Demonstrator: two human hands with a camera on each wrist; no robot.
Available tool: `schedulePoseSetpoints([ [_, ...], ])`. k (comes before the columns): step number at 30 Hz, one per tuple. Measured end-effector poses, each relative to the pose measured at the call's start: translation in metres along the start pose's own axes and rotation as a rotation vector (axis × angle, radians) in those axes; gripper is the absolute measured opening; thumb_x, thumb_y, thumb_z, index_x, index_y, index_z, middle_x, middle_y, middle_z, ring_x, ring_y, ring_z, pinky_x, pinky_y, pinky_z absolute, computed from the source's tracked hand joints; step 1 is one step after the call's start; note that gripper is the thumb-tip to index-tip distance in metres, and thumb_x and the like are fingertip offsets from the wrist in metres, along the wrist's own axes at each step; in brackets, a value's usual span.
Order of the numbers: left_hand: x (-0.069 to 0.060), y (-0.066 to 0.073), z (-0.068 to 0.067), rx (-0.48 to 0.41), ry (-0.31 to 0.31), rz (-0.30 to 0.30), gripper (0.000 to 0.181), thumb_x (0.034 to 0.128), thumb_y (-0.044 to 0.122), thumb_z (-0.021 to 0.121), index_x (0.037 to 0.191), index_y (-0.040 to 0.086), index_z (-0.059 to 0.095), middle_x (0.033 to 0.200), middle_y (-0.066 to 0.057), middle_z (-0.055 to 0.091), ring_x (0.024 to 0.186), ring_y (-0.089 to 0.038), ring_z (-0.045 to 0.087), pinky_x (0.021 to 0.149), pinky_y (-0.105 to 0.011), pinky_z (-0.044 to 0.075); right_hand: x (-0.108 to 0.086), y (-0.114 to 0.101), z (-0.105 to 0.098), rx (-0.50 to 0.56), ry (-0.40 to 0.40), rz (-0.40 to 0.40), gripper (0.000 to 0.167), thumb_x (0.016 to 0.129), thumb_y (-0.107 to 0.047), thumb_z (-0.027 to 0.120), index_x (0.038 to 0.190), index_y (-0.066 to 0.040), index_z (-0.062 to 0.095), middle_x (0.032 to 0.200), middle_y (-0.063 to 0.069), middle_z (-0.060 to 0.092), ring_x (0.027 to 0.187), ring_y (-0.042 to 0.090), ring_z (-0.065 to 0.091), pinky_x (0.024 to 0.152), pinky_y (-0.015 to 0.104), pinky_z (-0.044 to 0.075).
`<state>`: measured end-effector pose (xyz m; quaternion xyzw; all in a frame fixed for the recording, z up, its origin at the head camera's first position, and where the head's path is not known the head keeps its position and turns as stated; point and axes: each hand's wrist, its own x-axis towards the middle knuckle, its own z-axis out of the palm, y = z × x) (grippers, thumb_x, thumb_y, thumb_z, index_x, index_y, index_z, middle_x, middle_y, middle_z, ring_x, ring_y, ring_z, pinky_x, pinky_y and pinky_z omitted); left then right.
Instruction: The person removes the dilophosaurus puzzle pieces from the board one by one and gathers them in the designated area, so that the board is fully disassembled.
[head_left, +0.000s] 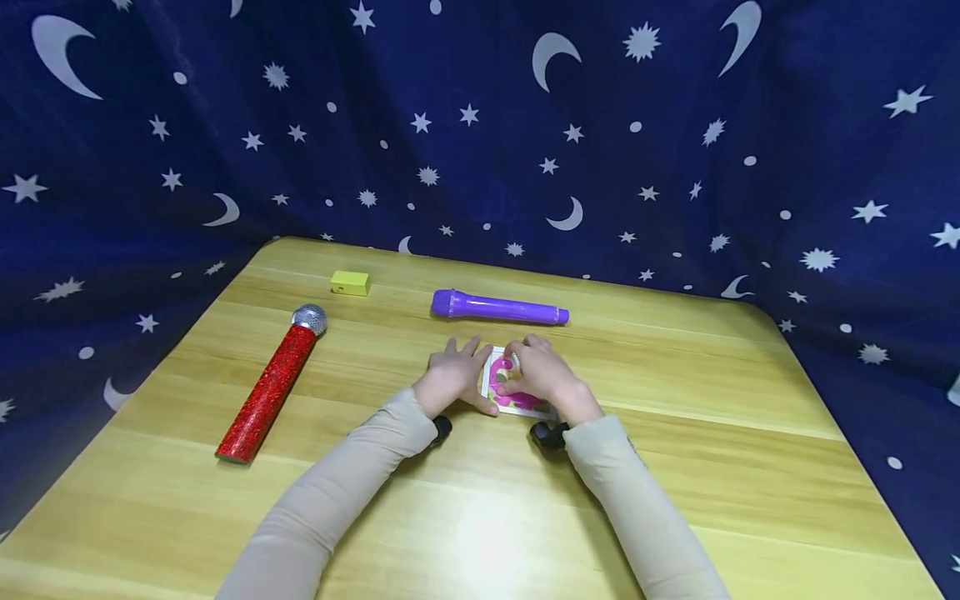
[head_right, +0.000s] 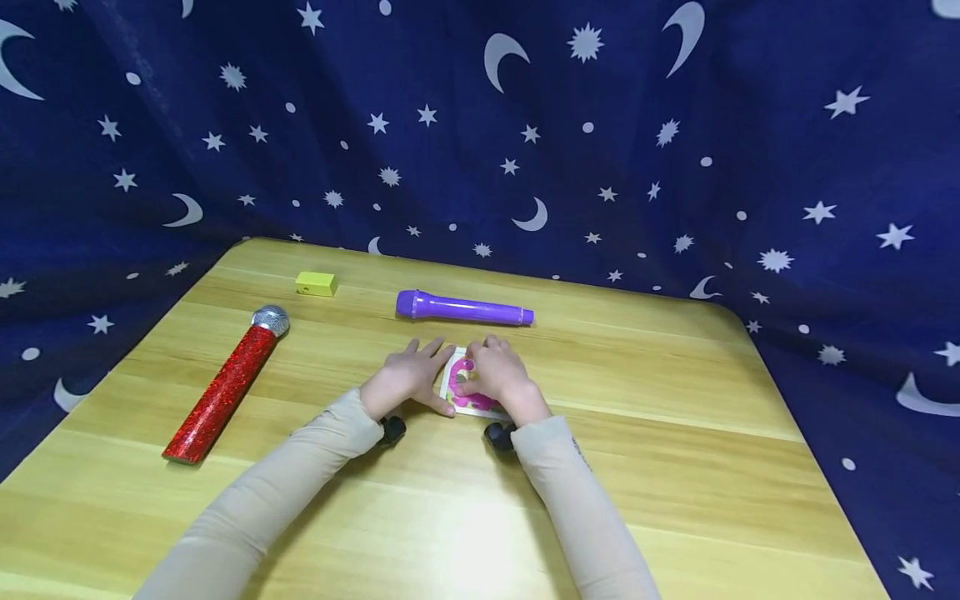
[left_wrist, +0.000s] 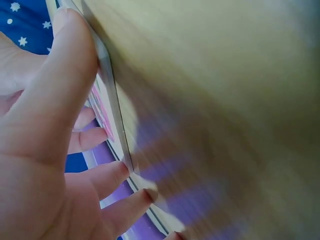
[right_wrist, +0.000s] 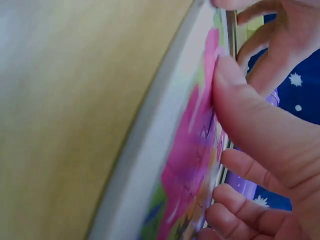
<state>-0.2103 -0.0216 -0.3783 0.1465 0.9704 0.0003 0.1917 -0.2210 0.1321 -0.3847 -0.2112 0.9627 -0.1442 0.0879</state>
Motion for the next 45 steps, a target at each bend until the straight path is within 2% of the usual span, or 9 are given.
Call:
schedulePoseSetpoints([
  [5, -0.002, 0.001, 0.000, -0.036, -0.001, 0.007, 0.111, 0.0582, 0.067, 0.068, 0.146, 0.021, 0.019, 0.150, -0.004, 0.014, 0.131, -0.040, 0.018, 0.091, -0.050, 0.039, 0.003, 0.003, 0.001, 0.143, -0.020, 0.033, 0.057, 0.065, -0.026, 0.082, 0.110, -0.005, 0.054, 0.102, 0.016, 0.048, 0.095, 0.030, 0.045, 0.082, 0.044, 0.043],
  [12, 0.004, 0.003, 0.001, -0.017, -0.066, -0.025, 0.112, 0.0600, 0.068, 0.066, 0.147, 0.023, 0.011, 0.151, -0.002, 0.007, 0.132, -0.040, 0.013, 0.096, -0.053, 0.032, 0.007, 0.012, 0.003, 0.304, -0.041, -0.021, 0.053, 0.065, -0.019, 0.082, 0.106, -0.005, 0.051, 0.114, 0.017, 0.044, 0.109, 0.035, 0.040, 0.092, 0.052, 0.034],
  [17, 0.004, 0.002, 0.001, -0.005, -0.069, -0.022, 0.112, 0.0599, 0.069, 0.065, 0.147, 0.023, 0.010, 0.151, -0.002, 0.007, 0.132, -0.040, 0.013, 0.096, -0.052, 0.033, 0.006, 0.011, 0.004, 0.300, -0.038, 0.006, 0.064, 0.065, -0.022, 0.082, 0.116, 0.001, 0.050, 0.117, 0.017, 0.043, 0.111, 0.033, 0.042, 0.096, 0.048, 0.034],
  [24, 0.002, 0.000, 0.001, 0.001, -0.059, -0.015, 0.113, 0.0594, 0.070, 0.064, 0.147, 0.023, 0.011, 0.151, -0.001, 0.007, 0.132, -0.039, 0.014, 0.096, -0.052, 0.033, 0.007, 0.009, 0.003, 0.280, -0.038, 0.006, 0.065, 0.065, -0.024, 0.082, 0.115, 0.002, 0.051, 0.114, 0.017, 0.045, 0.108, 0.032, 0.045, 0.095, 0.046, 0.036],
  [29, 0.000, 0.000, -0.001, -0.011, -0.052, -0.002, 0.112, 0.0601, 0.069, 0.065, 0.147, 0.021, 0.012, 0.151, -0.002, 0.008, 0.132, -0.040, 0.014, 0.095, -0.052, 0.034, 0.009, 0.011, 0.001, 0.283, -0.046, 0.002, 0.057, 0.067, -0.019, 0.081, 0.111, 0.001, 0.049, 0.111, 0.016, 0.047, 0.098, 0.029, 0.047, 0.087, 0.043, 0.041],
  [33, -0.002, -0.001, -0.001, -0.011, -0.045, 0.001, 0.112, 0.0599, 0.069, 0.065, 0.147, 0.021, 0.013, 0.151, -0.002, 0.009, 0.132, -0.039, 0.014, 0.093, -0.051, 0.036, 0.011, 0.011, 0.002, 0.330, -0.004, -0.027, 0.041, 0.072, -0.005, 0.074, 0.105, 0.003, 0.049, 0.094, 0.013, 0.054, 0.082, 0.024, 0.051, 0.074, 0.037, 0.045],
  [36, -0.002, -0.003, 0.000, -0.013, -0.038, -0.001, 0.111, 0.0593, 0.070, 0.065, 0.146, 0.022, 0.015, 0.151, -0.001, 0.010, 0.132, -0.039, 0.015, 0.091, -0.051, 0.038, 0.013, 0.010, 0.004, 0.374, 0.034, -0.045, 0.034, 0.074, 0.003, 0.069, 0.103, 0.004, 0.051, 0.085, 0.011, 0.057, 0.077, 0.021, 0.053, 0.071, 0.032, 0.047],
  [39, -0.002, -0.004, 0.001, -0.027, -0.035, 0.005, 0.111, 0.0588, 0.069, 0.066, 0.146, 0.022, 0.016, 0.151, -0.001, 0.011, 0.132, -0.039, 0.016, 0.091, -0.050, 0.039, 0.013, 0.010, 0.005, 0.397, 0.053, -0.035, 0.032, 0.074, 0.005, 0.067, 0.102, 0.003, 0.053, 0.083, 0.009, 0.057, 0.075, 0.019, 0.054, 0.069, 0.029, 0.048],
  [45, -0.001, -0.004, -0.001, -0.046, -0.036, 0.015, 0.113, 0.0574, 0.070, 0.067, 0.146, 0.023, 0.015, 0.151, 0.000, 0.010, 0.132, -0.039, 0.015, 0.090, -0.050, 0.040, 0.006, 0.024, -0.003, 0.551, 0.046, 0.027, 0.035, 0.074, 0.002, 0.068, 0.104, 0.007, 0.052, 0.086, 0.012, 0.055, 0.075, 0.019, 0.052, 0.066, 0.026, 0.047],
])
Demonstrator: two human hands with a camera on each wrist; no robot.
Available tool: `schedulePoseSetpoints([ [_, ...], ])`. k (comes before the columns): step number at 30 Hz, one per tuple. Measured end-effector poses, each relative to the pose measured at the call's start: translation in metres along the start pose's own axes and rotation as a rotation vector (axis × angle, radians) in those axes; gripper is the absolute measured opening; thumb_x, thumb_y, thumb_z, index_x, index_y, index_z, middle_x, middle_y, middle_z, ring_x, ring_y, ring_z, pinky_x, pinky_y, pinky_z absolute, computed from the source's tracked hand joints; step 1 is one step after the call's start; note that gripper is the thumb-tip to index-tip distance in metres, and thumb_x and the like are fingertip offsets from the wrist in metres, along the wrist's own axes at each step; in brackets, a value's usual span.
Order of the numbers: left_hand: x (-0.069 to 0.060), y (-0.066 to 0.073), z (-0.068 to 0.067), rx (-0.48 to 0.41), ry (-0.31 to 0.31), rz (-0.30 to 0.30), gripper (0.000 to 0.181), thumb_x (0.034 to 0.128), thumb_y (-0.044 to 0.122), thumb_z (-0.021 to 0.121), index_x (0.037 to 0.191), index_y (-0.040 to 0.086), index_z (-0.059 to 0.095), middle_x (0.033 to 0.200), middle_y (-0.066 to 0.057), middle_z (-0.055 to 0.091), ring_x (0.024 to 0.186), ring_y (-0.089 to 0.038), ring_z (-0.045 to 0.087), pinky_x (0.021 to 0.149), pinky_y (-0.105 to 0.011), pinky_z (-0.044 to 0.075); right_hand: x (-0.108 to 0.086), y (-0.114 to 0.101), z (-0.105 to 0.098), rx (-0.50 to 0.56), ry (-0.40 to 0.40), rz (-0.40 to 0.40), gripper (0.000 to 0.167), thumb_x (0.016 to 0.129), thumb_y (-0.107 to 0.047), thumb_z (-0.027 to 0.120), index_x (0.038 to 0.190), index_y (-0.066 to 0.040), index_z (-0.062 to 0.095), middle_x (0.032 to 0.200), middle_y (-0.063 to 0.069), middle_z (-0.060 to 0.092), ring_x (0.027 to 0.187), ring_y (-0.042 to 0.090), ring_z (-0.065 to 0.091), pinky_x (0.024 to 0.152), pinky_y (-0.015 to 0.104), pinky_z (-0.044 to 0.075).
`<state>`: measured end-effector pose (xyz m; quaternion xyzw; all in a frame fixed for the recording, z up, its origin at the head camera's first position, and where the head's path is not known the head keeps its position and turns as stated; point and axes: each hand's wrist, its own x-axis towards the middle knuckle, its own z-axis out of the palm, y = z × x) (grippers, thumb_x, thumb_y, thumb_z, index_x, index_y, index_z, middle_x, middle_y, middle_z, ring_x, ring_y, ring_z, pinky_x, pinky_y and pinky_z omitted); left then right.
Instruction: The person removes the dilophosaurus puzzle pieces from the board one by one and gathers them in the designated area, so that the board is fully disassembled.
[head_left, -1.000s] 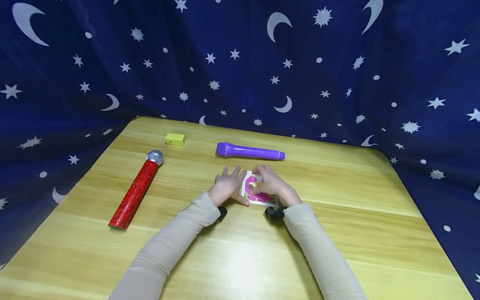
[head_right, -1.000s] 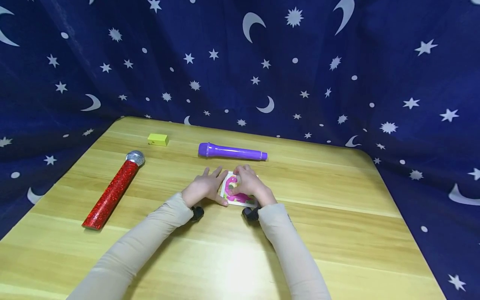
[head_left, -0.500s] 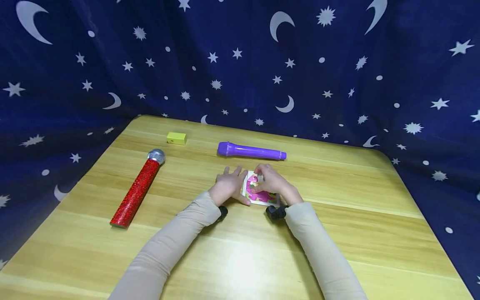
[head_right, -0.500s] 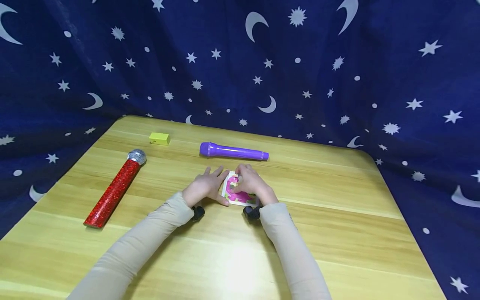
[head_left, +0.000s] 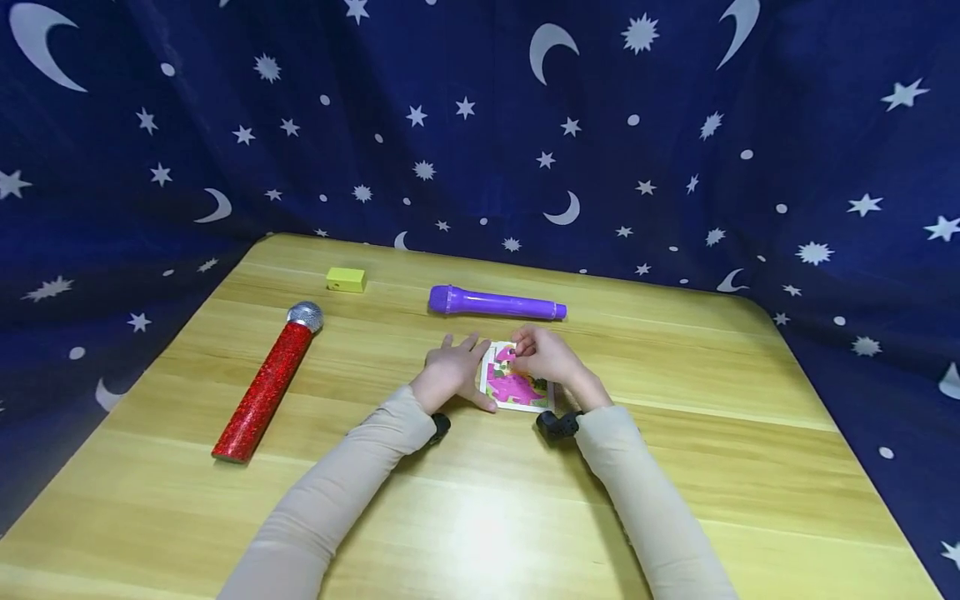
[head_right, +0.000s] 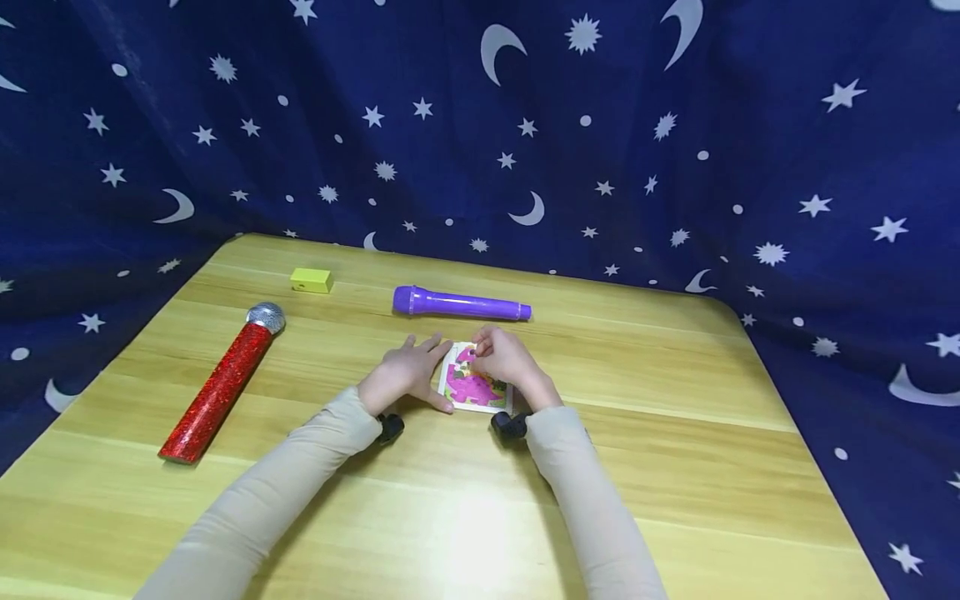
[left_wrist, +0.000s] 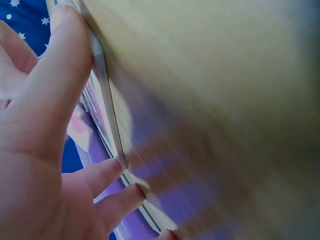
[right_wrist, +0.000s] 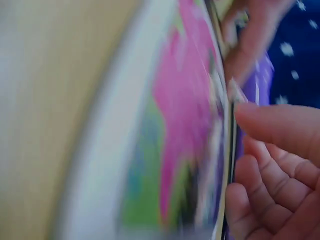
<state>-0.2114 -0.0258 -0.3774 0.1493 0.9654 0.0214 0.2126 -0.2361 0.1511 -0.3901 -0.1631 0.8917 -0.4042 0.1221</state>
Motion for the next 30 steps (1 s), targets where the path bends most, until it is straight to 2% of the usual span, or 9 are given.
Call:
schedulePoseSetpoints([
  [3, -0.001, -0.002, 0.000, 0.002, -0.001, -0.011, 0.114, 0.0568, 0.069, 0.067, 0.147, 0.023, 0.014, 0.151, 0.001, 0.010, 0.133, -0.038, 0.014, 0.089, -0.049, 0.041, -0.007, 0.011, -0.014, 0.068, -0.015, 0.011, 0.037, 0.075, 0.002, 0.068, 0.106, 0.009, 0.050, 0.089, 0.015, 0.055, 0.077, 0.021, 0.052, 0.068, 0.026, 0.046],
  [5, -0.002, -0.003, 0.000, 0.002, -0.003, -0.016, 0.115, 0.0569, 0.069, 0.068, 0.147, 0.023, 0.013, 0.151, 0.001, 0.009, 0.133, -0.038, 0.014, 0.088, -0.048, 0.042, -0.013, 0.019, -0.025, 0.111, -0.027, 0.030, 0.038, 0.075, 0.003, 0.067, 0.108, 0.010, 0.050, 0.090, 0.017, 0.055, 0.077, 0.021, 0.051, 0.065, 0.026, 0.045],
  [9, -0.004, -0.005, -0.002, -0.020, -0.004, -0.016, 0.115, 0.0576, 0.068, 0.069, 0.147, 0.022, 0.013, 0.151, 0.000, 0.009, 0.133, -0.039, 0.013, 0.088, -0.049, 0.042, -0.026, 0.036, -0.046, 0.164, -0.019, 0.103, 0.039, 0.077, 0.005, 0.064, 0.111, 0.011, 0.048, 0.089, 0.017, 0.055, 0.073, 0.017, 0.050, 0.057, 0.024, 0.041],
  [13, -0.005, -0.005, -0.003, -0.041, 0.003, -0.021, 0.114, 0.0569, 0.067, 0.070, 0.146, 0.022, 0.016, 0.151, 0.000, 0.011, 0.133, -0.038, 0.013, 0.088, -0.050, 0.041, -0.034, 0.050, -0.056, 0.200, -0.006, 0.152, 0.039, 0.078, 0.006, 0.063, 0.113, 0.013, 0.046, 0.086, 0.014, 0.055, 0.070, 0.013, 0.049, 0.058, 0.022, 0.039],
  [19, -0.004, -0.005, -0.001, -0.051, 0.013, -0.013, 0.113, 0.0566, 0.066, 0.071, 0.146, 0.022, 0.018, 0.150, -0.002, 0.013, 0.133, -0.039, 0.012, 0.087, -0.050, 0.042, -0.040, 0.059, -0.059, 0.200, -0.002, 0.166, 0.040, 0.078, 0.005, 0.063, 0.114, 0.013, 0.045, 0.084, 0.012, 0.054, 0.070, 0.012, 0.048, 0.058, 0.021, 0.039],
  [23, -0.002, -0.003, 0.000, -0.050, 0.013, -0.008, 0.113, 0.0566, 0.066, 0.071, 0.146, 0.022, 0.017, 0.150, -0.002, 0.013, 0.133, -0.038, 0.011, 0.088, -0.050, 0.042, -0.042, 0.055, -0.057, 0.189, 0.018, 0.163, 0.040, 0.080, 0.003, 0.063, 0.115, 0.012, 0.045, 0.085, 0.013, 0.052, 0.070, 0.013, 0.046, 0.058, 0.022, 0.039],
  [26, 0.000, -0.002, 0.000, -0.045, 0.006, -0.007, 0.114, 0.0564, 0.067, 0.070, 0.146, 0.023, 0.016, 0.151, -0.001, 0.012, 0.133, -0.038, 0.010, 0.088, -0.050, 0.042, -0.039, 0.045, -0.051, 0.164, 0.019, 0.125, 0.039, 0.081, 0.001, 0.063, 0.115, 0.011, 0.046, 0.087, 0.014, 0.051, 0.071, 0.016, 0.046, 0.060, 0.024, 0.041],
  [30, 0.003, 0.000, 0.001, -0.039, 0.000, -0.007, 0.114, 0.0558, 0.068, 0.069, 0.146, 0.024, 0.015, 0.151, -0.001, 0.011, 0.133, -0.037, 0.010, 0.090, -0.051, 0.040, -0.028, 0.027, -0.033, 0.118, -0.035, 0.042, 0.034, 0.081, -0.003, 0.065, 0.111, 0.008, 0.052, 0.088, 0.015, 0.053, 0.073, 0.018, 0.048, 0.060, 0.026, 0.042],
])
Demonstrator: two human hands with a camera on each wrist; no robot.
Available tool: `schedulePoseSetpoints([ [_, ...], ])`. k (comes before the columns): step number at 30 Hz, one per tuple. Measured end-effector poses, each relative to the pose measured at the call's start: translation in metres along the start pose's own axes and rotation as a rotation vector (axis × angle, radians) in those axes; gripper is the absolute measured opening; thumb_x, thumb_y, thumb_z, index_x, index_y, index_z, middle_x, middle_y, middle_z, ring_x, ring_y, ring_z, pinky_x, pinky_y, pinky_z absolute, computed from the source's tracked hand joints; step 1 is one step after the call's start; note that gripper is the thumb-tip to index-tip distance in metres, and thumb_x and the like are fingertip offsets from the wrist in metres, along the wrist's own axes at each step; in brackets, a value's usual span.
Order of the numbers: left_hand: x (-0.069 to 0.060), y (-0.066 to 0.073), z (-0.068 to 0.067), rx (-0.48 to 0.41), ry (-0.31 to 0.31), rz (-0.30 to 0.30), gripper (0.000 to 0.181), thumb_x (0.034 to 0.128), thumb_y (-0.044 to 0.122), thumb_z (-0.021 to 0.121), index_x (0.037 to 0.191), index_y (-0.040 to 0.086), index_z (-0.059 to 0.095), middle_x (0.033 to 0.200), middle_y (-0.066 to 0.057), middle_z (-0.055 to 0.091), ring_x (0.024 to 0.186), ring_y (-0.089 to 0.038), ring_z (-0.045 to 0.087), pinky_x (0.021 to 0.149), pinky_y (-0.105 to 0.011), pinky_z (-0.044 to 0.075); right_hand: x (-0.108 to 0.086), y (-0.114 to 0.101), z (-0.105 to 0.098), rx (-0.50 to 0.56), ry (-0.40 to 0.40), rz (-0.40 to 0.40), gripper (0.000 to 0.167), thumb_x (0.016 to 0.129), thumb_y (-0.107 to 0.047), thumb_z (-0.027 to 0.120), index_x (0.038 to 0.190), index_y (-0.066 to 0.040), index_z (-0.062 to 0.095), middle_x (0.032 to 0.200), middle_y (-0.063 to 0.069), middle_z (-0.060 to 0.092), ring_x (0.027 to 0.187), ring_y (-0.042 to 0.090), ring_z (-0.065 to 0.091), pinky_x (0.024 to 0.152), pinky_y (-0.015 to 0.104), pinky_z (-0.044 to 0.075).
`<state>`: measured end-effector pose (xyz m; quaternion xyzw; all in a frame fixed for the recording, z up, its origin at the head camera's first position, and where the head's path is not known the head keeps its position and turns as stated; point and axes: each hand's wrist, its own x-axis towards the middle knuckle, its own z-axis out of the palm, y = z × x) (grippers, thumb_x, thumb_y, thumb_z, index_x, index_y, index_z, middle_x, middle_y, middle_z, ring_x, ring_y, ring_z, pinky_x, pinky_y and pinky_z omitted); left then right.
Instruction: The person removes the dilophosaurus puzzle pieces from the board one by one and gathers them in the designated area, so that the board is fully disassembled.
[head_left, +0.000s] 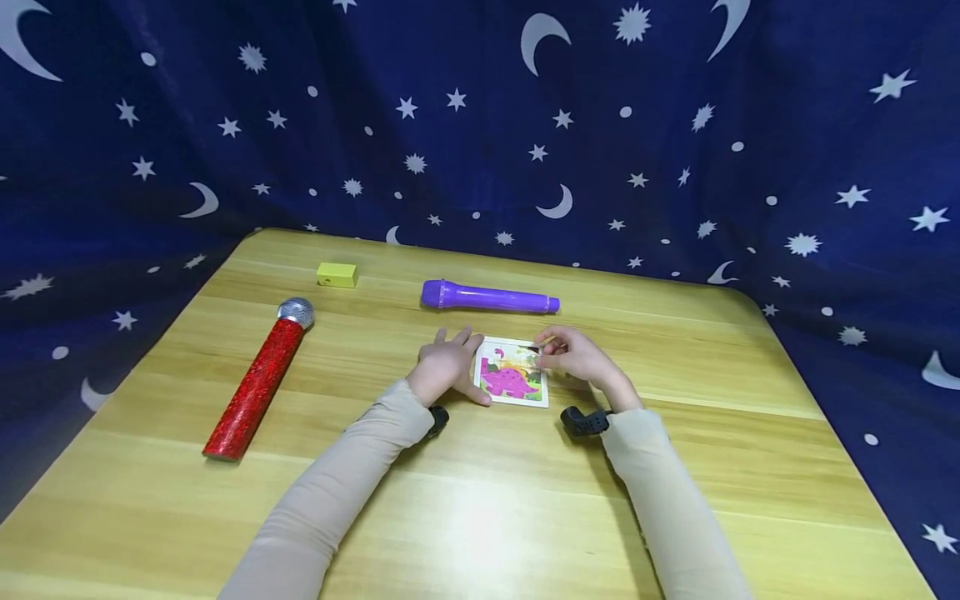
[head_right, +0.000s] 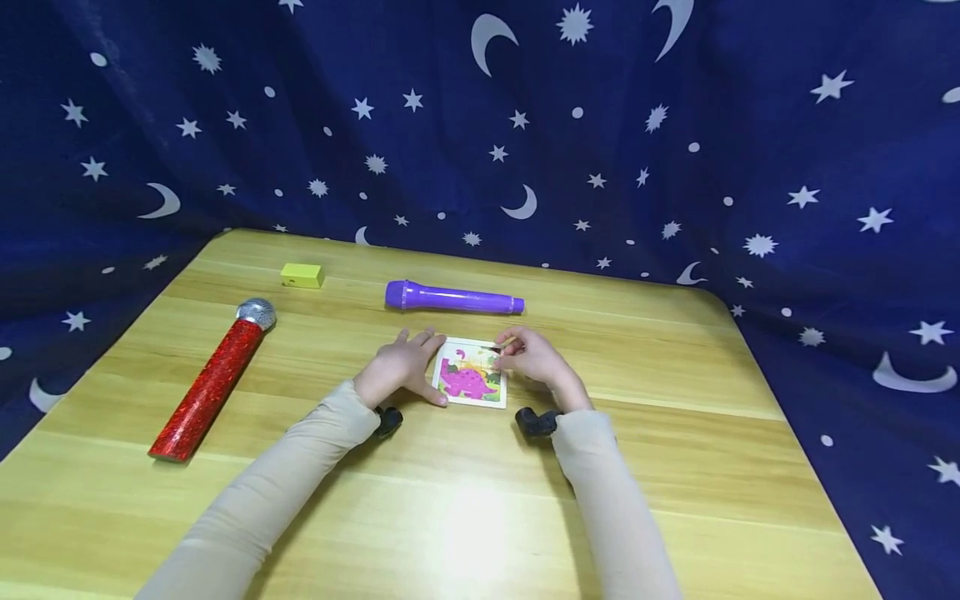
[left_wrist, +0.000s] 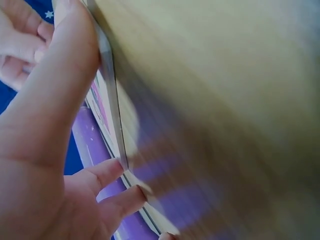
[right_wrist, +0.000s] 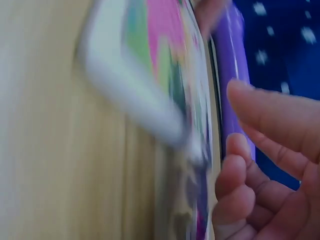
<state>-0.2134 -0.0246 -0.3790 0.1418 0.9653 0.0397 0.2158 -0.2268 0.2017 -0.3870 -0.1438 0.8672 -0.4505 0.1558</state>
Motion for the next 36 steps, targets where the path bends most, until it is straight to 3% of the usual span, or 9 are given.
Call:
schedulePoseSetpoints([
  [3, 0.002, 0.000, 0.000, 0.003, -0.005, -0.003, 0.115, 0.0556, 0.069, 0.068, 0.146, 0.024, 0.014, 0.151, -0.001, 0.010, 0.133, -0.037, 0.010, 0.093, -0.052, 0.037, 0.010, -0.009, 0.014, -0.029, -0.048, -0.034, 0.032, 0.081, -0.005, 0.066, 0.108, 0.007, 0.054, 0.087, 0.015, 0.054, 0.073, 0.019, 0.049, 0.060, 0.027, 0.042],
  [6, 0.002, -0.002, 0.000, 0.005, -0.009, -0.001, 0.115, 0.0558, 0.070, 0.068, 0.146, 0.024, 0.014, 0.151, -0.001, 0.010, 0.133, -0.037, 0.010, 0.094, -0.052, 0.036, 0.016, -0.013, 0.021, -0.095, -0.034, -0.026, 0.030, 0.079, -0.004, 0.068, 0.105, 0.006, 0.056, 0.085, 0.013, 0.055, 0.073, 0.019, 0.050, 0.061, 0.027, 0.043],
  [12, 0.000, -0.002, -0.001, 0.006, -0.001, 0.009, 0.115, 0.0566, 0.069, 0.068, 0.147, 0.023, 0.013, 0.151, -0.001, 0.011, 0.133, -0.038, 0.011, 0.094, -0.050, 0.037, 0.017, -0.014, 0.022, -0.228, 0.043, -0.010, 0.029, 0.074, -0.004, 0.072, 0.101, 0.004, 0.061, 0.083, 0.012, 0.055, 0.071, 0.019, 0.049, 0.064, 0.029, 0.043],
  [23, 0.004, -0.003, 0.001, 0.029, 0.010, 0.027, 0.116, 0.0548, 0.071, 0.067, 0.146, 0.022, 0.016, 0.150, -0.003, 0.014, 0.132, -0.039, 0.015, 0.093, -0.050, 0.038, 0.014, -0.017, 0.025, -0.414, 0.043, -0.041, 0.039, 0.072, -0.014, 0.077, 0.106, 0.001, 0.063, 0.083, 0.009, 0.056, 0.076, 0.021, 0.052, 0.070, 0.035, 0.045],
  [28, 0.003, -0.003, 0.000, 0.020, 0.012, 0.028, 0.116, 0.0552, 0.071, 0.067, 0.146, 0.022, 0.016, 0.150, -0.003, 0.014, 0.132, -0.040, 0.015, 0.093, -0.050, 0.038, 0.012, -0.018, 0.026, -0.530, 0.042, -0.105, 0.043, 0.070, -0.018, 0.078, 0.106, 0.000, 0.064, 0.084, 0.011, 0.059, 0.078, 0.023, 0.052, 0.071, 0.037, 0.045],
  [31, 0.001, -0.003, 0.000, 0.016, 0.010, 0.026, 0.115, 0.0555, 0.070, 0.068, 0.146, 0.022, 0.016, 0.150, -0.003, 0.014, 0.132, -0.040, 0.014, 0.093, -0.049, 0.038, 0.009, -0.019, 0.027, -0.545, 0.017, -0.113, 0.048, 0.070, -0.020, 0.079, 0.109, 0.001, 0.061, 0.089, 0.013, 0.057, 0.081, 0.024, 0.051, 0.072, 0.038, 0.044],
  [36, 0.000, -0.002, 0.000, 0.009, 0.007, 0.024, 0.115, 0.0557, 0.070, 0.068, 0.146, 0.022, 0.015, 0.150, -0.003, 0.013, 0.132, -0.040, 0.014, 0.093, -0.050, 0.038, 0.008, -0.018, 0.027, -0.473, -0.015, -0.058, 0.049, 0.072, -0.017, 0.077, 0.113, 0.000, 0.056, 0.097, 0.015, 0.052, 0.089, 0.027, 0.048, 0.075, 0.039, 0.043],
])
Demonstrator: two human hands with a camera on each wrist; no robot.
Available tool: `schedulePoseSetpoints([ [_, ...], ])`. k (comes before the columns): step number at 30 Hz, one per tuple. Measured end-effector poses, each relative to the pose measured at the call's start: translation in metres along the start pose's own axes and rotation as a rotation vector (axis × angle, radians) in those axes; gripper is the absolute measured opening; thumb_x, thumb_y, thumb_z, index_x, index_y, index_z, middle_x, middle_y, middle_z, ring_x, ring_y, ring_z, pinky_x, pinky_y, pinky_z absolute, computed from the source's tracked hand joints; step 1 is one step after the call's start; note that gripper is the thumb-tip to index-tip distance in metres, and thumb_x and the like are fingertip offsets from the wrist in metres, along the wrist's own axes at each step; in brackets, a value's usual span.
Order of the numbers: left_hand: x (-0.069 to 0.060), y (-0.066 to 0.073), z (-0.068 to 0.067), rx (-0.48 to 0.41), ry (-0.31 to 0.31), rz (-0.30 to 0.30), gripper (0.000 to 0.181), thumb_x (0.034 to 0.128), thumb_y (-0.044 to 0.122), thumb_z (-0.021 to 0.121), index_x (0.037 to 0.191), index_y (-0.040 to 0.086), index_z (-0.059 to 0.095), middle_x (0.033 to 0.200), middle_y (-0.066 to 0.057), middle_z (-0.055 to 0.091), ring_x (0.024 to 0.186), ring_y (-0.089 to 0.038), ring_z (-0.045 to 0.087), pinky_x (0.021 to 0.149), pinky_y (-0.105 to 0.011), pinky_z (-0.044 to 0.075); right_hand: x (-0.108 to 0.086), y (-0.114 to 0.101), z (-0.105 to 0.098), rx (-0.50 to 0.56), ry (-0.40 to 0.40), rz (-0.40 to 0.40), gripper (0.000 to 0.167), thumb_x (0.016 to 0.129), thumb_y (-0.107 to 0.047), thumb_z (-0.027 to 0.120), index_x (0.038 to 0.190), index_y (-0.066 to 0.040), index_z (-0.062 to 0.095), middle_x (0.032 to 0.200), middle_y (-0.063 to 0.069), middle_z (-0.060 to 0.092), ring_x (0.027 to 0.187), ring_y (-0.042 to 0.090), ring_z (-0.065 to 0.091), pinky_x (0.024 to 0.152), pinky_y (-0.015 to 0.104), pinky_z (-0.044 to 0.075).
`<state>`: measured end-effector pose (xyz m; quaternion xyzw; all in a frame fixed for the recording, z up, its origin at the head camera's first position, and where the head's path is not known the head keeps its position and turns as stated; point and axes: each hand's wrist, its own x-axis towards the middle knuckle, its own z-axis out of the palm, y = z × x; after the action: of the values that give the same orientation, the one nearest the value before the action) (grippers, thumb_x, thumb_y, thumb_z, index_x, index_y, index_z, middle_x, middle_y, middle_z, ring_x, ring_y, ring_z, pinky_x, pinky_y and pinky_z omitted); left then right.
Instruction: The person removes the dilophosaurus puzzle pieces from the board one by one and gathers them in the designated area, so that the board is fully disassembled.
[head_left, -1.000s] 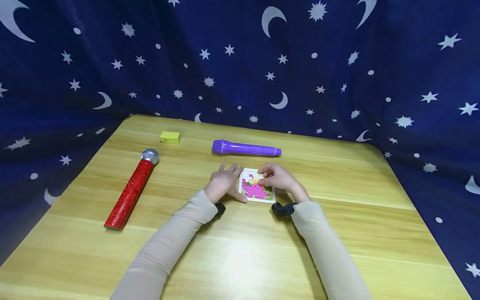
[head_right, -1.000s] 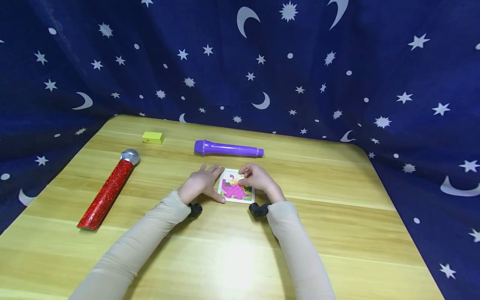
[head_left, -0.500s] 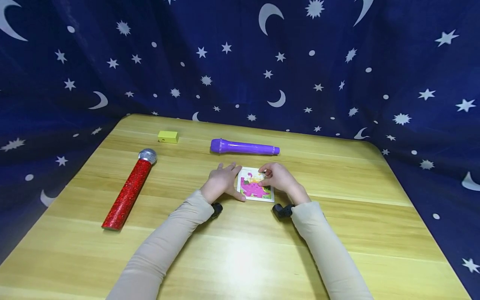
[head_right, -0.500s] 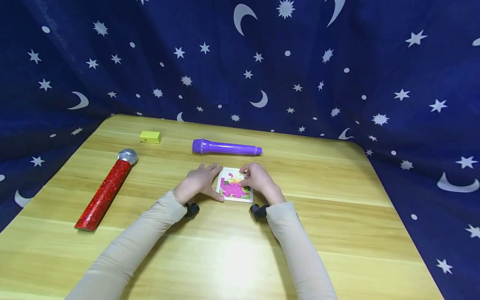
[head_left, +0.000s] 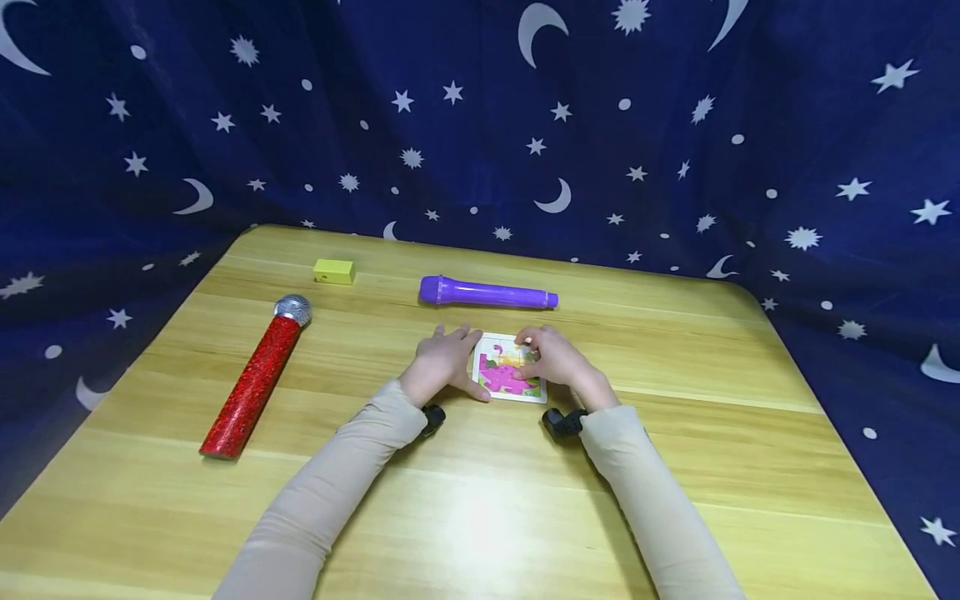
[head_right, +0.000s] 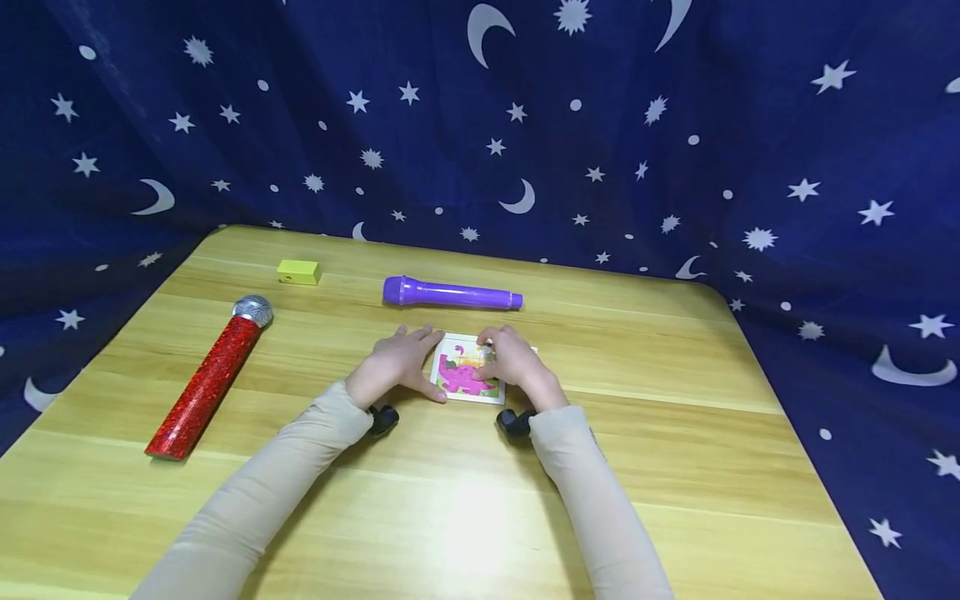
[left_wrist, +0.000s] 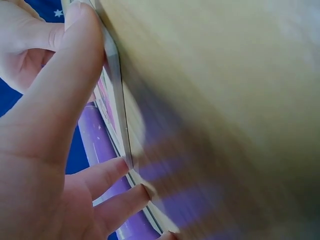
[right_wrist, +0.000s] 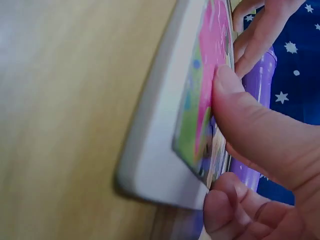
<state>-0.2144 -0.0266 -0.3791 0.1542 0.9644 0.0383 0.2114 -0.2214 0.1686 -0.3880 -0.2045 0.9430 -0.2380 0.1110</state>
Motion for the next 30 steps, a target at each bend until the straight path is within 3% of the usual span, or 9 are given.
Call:
schedulePoseSetpoints([
  [6, 0.001, -0.001, 0.000, 0.004, 0.004, -0.004, 0.115, 0.0556, 0.070, 0.068, 0.146, 0.022, 0.016, 0.150, -0.004, 0.013, 0.132, -0.040, 0.014, 0.092, -0.051, 0.038, 0.003, -0.002, 0.000, 0.058, 0.005, 0.030, 0.048, 0.071, -0.008, 0.077, 0.110, -0.001, 0.050, 0.107, 0.019, 0.048, 0.099, 0.030, 0.046, 0.086, 0.043, 0.040],
  [13, 0.000, 0.001, 0.001, -0.012, 0.013, -0.006, 0.115, 0.0545, 0.069, 0.069, 0.146, 0.022, 0.017, 0.150, -0.003, 0.014, 0.132, -0.040, 0.015, 0.092, -0.051, 0.038, 0.001, -0.002, 0.003, 0.176, 0.024, 0.026, 0.047, 0.070, 0.001, 0.075, 0.108, 0.002, 0.048, 0.102, 0.015, 0.048, 0.080, 0.023, 0.047, 0.072, 0.035, 0.040],
  [17, 0.000, 0.002, 0.001, -0.019, 0.018, -0.014, 0.115, 0.0545, 0.069, 0.070, 0.146, 0.022, 0.018, 0.150, -0.002, 0.014, 0.132, -0.039, 0.015, 0.093, -0.053, 0.037, 0.001, 0.002, 0.005, 0.266, 0.036, 0.035, 0.048, 0.071, 0.001, 0.074, 0.112, 0.002, 0.048, 0.101, 0.014, 0.049, 0.082, 0.022, 0.047, 0.073, 0.033, 0.041],
  [22, 0.003, 0.003, 0.000, -0.038, 0.021, -0.015, 0.115, 0.0549, 0.066, 0.072, 0.146, 0.022, 0.017, 0.150, -0.002, 0.015, 0.132, -0.040, 0.014, 0.094, -0.054, 0.034, 0.001, 0.008, 0.009, 0.367, 0.087, 0.070, 0.039, 0.078, 0.004, 0.065, 0.114, 0.002, 0.050, 0.100, 0.014, 0.050, 0.082, 0.023, 0.049, 0.074, 0.034, 0.042],
  [30, 0.009, 0.000, 0.007, -0.040, 0.020, -0.020, 0.119, 0.0501, 0.069, 0.072, 0.146, 0.023, 0.019, 0.150, -0.002, 0.016, 0.132, -0.039, 0.014, 0.093, -0.056, 0.033, 0.001, 0.007, 0.018, 0.303, 0.192, 0.049, 0.027, 0.080, 0.005, 0.059, 0.107, 0.002, 0.057, 0.083, 0.009, 0.052, 0.069, 0.018, 0.047, 0.062, 0.029, 0.040],
])
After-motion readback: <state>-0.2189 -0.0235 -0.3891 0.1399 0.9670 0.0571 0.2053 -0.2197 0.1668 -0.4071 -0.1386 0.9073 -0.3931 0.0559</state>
